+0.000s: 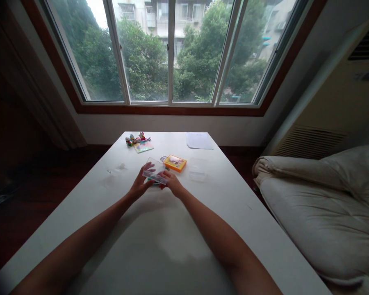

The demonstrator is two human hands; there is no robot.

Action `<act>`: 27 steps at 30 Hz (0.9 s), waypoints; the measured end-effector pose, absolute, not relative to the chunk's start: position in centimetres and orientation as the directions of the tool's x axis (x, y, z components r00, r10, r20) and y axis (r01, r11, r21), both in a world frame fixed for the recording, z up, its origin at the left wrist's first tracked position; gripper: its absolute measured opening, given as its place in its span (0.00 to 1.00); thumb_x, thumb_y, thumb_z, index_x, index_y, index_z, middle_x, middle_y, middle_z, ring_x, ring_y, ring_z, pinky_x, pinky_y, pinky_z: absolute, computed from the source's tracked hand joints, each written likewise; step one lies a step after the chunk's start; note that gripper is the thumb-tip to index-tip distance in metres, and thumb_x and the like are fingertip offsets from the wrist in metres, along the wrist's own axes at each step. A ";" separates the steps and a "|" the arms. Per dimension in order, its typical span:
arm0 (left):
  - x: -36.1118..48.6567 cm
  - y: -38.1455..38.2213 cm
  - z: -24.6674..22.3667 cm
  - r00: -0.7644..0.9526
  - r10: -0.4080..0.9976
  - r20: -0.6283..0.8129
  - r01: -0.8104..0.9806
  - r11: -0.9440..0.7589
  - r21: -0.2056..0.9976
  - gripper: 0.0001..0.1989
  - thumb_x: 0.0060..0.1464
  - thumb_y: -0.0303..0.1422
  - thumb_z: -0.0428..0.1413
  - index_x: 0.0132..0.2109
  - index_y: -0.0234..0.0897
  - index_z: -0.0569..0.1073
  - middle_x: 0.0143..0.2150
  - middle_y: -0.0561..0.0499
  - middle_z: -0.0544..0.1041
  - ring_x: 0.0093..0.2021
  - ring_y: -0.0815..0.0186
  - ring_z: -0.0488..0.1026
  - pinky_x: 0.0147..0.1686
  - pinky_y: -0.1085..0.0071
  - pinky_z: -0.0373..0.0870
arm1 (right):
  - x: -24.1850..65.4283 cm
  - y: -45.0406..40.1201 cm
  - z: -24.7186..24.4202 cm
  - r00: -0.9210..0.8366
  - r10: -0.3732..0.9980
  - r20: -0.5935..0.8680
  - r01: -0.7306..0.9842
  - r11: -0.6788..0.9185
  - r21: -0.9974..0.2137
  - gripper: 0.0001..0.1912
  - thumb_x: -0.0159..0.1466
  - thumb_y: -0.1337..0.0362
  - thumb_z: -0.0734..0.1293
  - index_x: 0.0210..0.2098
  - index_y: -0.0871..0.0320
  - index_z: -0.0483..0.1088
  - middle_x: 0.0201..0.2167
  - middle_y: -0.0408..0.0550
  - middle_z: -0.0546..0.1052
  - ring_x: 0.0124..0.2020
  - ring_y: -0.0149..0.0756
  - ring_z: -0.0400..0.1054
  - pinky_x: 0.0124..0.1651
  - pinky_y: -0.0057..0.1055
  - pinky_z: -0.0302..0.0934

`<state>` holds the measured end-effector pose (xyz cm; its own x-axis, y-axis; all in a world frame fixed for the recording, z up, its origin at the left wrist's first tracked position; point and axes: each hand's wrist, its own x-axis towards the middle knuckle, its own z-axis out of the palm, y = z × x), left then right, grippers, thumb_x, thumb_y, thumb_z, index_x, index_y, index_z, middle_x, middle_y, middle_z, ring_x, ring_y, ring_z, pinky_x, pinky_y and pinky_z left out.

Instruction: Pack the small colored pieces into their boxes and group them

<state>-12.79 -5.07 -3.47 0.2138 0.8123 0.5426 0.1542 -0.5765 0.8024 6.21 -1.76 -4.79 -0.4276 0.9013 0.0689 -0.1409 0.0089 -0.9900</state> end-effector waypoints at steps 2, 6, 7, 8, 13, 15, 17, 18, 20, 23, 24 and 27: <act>-12.5 -5.3 -3.0 0.187 0.812 0.552 0.108 -0.576 0.810 0.39 0.56 0.52 0.58 0.68 0.44 0.54 0.67 0.36 0.62 0.62 0.49 0.67 0.56 0.52 0.69 | 6.0 -2.1 -4.7 -0.418 0.899 0.128 -0.127 0.082 -0.989 0.19 0.61 0.46 0.69 0.37 0.57 0.72 0.25 0.42 0.74 0.23 0.33 0.69 0.25 0.30 0.66; -12.0 -5.6 -2.3 0.157 0.851 0.501 0.089 -0.517 0.851 0.34 0.56 0.54 0.57 0.62 0.39 0.63 0.62 0.38 0.69 0.59 0.50 0.70 0.54 0.55 0.72 | 5.8 -2.4 -5.0 -0.449 0.866 0.218 -0.081 0.204 -0.976 0.18 0.64 0.48 0.66 0.36 0.58 0.72 0.23 0.43 0.75 0.23 0.33 0.70 0.28 0.31 0.66; -12.0 -5.6 -2.2 0.129 0.868 0.479 0.092 -0.491 0.866 0.32 0.56 0.54 0.56 0.60 0.38 0.65 0.60 0.38 0.71 0.57 0.51 0.72 0.53 0.55 0.73 | 5.8 -2.4 -5.1 -0.459 0.857 0.233 -0.054 0.236 -0.970 0.17 0.65 0.49 0.65 0.36 0.58 0.72 0.23 0.43 0.75 0.23 0.34 0.70 0.29 0.31 0.66; -12.0 -5.5 -2.3 0.091 0.883 0.460 0.090 -0.467 0.879 0.30 0.57 0.53 0.56 0.58 0.37 0.67 0.58 0.39 0.74 0.55 0.52 0.73 0.52 0.55 0.73 | 5.8 -2.4 -5.3 -0.460 0.849 0.259 -0.016 0.284 -0.959 0.16 0.66 0.51 0.64 0.35 0.58 0.72 0.23 0.43 0.74 0.24 0.34 0.70 0.31 0.32 0.67; -12.6 -4.5 -2.9 -0.143 0.903 0.406 -0.019 -0.413 0.911 0.21 0.57 0.47 0.59 0.47 0.35 0.71 0.48 0.42 0.79 0.49 0.56 0.77 0.52 0.56 0.73 | 6.8 -1.7 -5.0 -0.271 0.779 0.566 0.235 0.624 -0.746 0.11 0.66 0.63 0.61 0.34 0.56 0.74 0.32 0.46 0.77 0.34 0.37 0.71 0.41 0.35 0.67; -12.9 -4.2 -3.1 -0.173 0.910 0.377 -0.104 -0.397 0.912 0.20 0.55 0.47 0.61 0.44 0.35 0.70 0.45 0.43 0.80 0.45 0.57 0.79 0.50 0.55 0.75 | 8.1 -0.8 -4.4 -0.133 0.750 0.648 0.355 0.646 -0.676 0.11 0.66 0.65 0.60 0.37 0.56 0.74 0.36 0.48 0.77 0.39 0.38 0.71 0.45 0.37 0.66; -13.4 -3.9 -3.0 -0.171 0.917 0.361 -0.160 -0.387 0.908 0.21 0.54 0.48 0.61 0.44 0.36 0.69 0.44 0.43 0.81 0.42 0.57 0.80 0.48 0.54 0.76 | 10.1 0.3 -3.7 0.009 0.724 0.690 0.497 0.595 -0.631 0.11 0.66 0.66 0.59 0.39 0.56 0.74 0.38 0.51 0.77 0.41 0.41 0.69 0.47 0.39 0.65; -13.7 -3.7 -2.9 -0.174 0.917 0.359 -0.171 -0.387 0.906 0.21 0.54 0.48 0.61 0.44 0.36 0.68 0.44 0.43 0.81 0.42 0.57 0.81 0.47 0.54 0.76 | 11.2 0.8 -3.4 0.051 0.703 0.709 0.572 0.561 -0.598 0.12 0.66 0.66 0.58 0.40 0.57 0.73 0.39 0.52 0.76 0.42 0.42 0.69 0.48 0.40 0.65; -14.6 -3.3 -2.6 -0.206 0.909 0.362 -0.160 -0.396 0.904 0.21 0.54 0.48 0.61 0.44 0.37 0.67 0.43 0.43 0.81 0.41 0.57 0.81 0.45 0.56 0.77 | 13.6 1.9 -2.9 0.091 0.657 0.748 0.703 0.489 -0.515 0.13 0.66 0.67 0.57 0.41 0.58 0.73 0.41 0.54 0.75 0.47 0.45 0.67 0.53 0.43 0.62; -16.5 -2.4 -2.5 -0.285 0.890 0.356 -0.088 -0.395 0.915 0.22 0.53 0.48 0.61 0.44 0.37 0.67 0.42 0.43 0.81 0.39 0.59 0.81 0.38 0.63 0.77 | 16.6 3.0 -2.7 0.108 0.629 0.770 0.853 0.339 -0.396 0.16 0.66 0.66 0.57 0.47 0.58 0.73 0.49 0.57 0.73 0.54 0.47 0.63 0.59 0.46 0.56; -17.1 -2.0 -2.6 -0.324 0.879 0.349 -0.067 -0.389 0.919 0.22 0.53 0.49 0.61 0.44 0.36 0.67 0.41 0.43 0.81 0.38 0.59 0.81 0.36 0.65 0.76 | 17.3 3.2 -2.8 0.101 0.633 0.768 0.892 0.284 -0.352 0.18 0.67 0.66 0.57 0.50 0.58 0.73 0.52 0.58 0.71 0.57 0.49 0.61 0.61 0.47 0.53; -19.0 -1.1 -3.4 -0.403 0.855 0.325 -0.042 -0.372 0.927 0.22 0.52 0.48 0.61 0.44 0.36 0.67 0.39 0.45 0.81 0.36 0.61 0.81 0.33 0.70 0.74 | 18.8 3.8 -3.6 0.056 0.675 0.735 0.955 0.178 -0.237 0.20 0.66 0.64 0.59 0.54 0.59 0.71 0.57 0.58 0.69 0.62 0.52 0.54 0.64 0.52 0.45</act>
<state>-19.02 -1.10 -3.41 -0.4034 0.8552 0.3255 -0.0416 -0.3725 0.9271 18.83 3.84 -3.55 0.0564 0.6752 0.7354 0.9550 0.1784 -0.2371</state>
